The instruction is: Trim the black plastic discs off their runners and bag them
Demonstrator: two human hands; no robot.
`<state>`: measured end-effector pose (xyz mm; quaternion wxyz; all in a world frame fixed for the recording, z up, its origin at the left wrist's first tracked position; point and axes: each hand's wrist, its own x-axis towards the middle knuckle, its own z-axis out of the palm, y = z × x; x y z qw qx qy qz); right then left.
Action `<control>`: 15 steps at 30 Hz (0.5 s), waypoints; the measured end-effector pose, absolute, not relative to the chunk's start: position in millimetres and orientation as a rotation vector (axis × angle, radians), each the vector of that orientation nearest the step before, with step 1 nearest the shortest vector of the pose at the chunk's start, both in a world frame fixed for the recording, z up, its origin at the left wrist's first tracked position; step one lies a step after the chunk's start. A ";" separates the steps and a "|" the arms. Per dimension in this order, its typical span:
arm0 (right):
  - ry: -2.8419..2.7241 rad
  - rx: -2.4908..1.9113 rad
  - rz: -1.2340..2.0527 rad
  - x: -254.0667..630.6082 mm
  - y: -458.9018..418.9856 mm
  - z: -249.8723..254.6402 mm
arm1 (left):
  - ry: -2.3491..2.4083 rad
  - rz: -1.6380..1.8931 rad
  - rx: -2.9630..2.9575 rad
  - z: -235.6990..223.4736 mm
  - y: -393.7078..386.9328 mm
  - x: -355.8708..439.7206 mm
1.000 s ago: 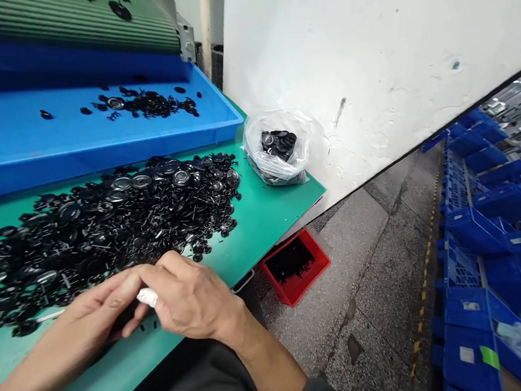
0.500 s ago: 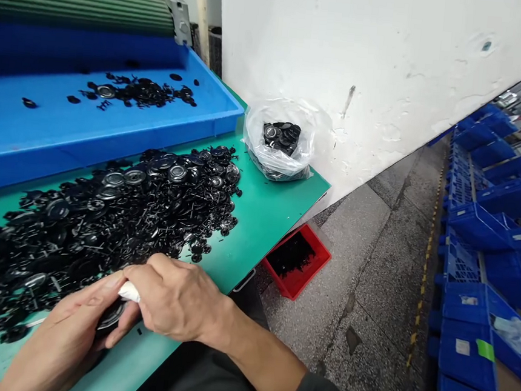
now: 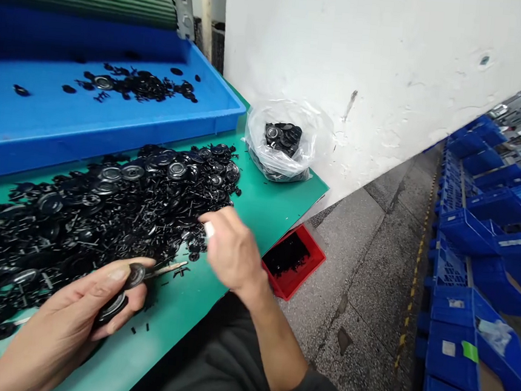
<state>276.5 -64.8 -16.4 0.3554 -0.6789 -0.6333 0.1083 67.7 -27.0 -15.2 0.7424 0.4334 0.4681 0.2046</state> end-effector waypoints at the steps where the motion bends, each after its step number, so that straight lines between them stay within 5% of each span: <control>1: -1.604 -1.860 0.248 287.4 -65.3 -17.4 | 1.043 0.473 0.892 -14.4 -27.0 68.2; 6: -1.525 -2.164 0.344 314.7 -63.4 -29.5 | 1.041 0.515 0.740 -12.8 -23.0 67.3; 15: -1.702 -1.944 0.212 303.3 -59.6 -37.0 | 0.866 0.482 0.620 -12.1 -16.8 62.0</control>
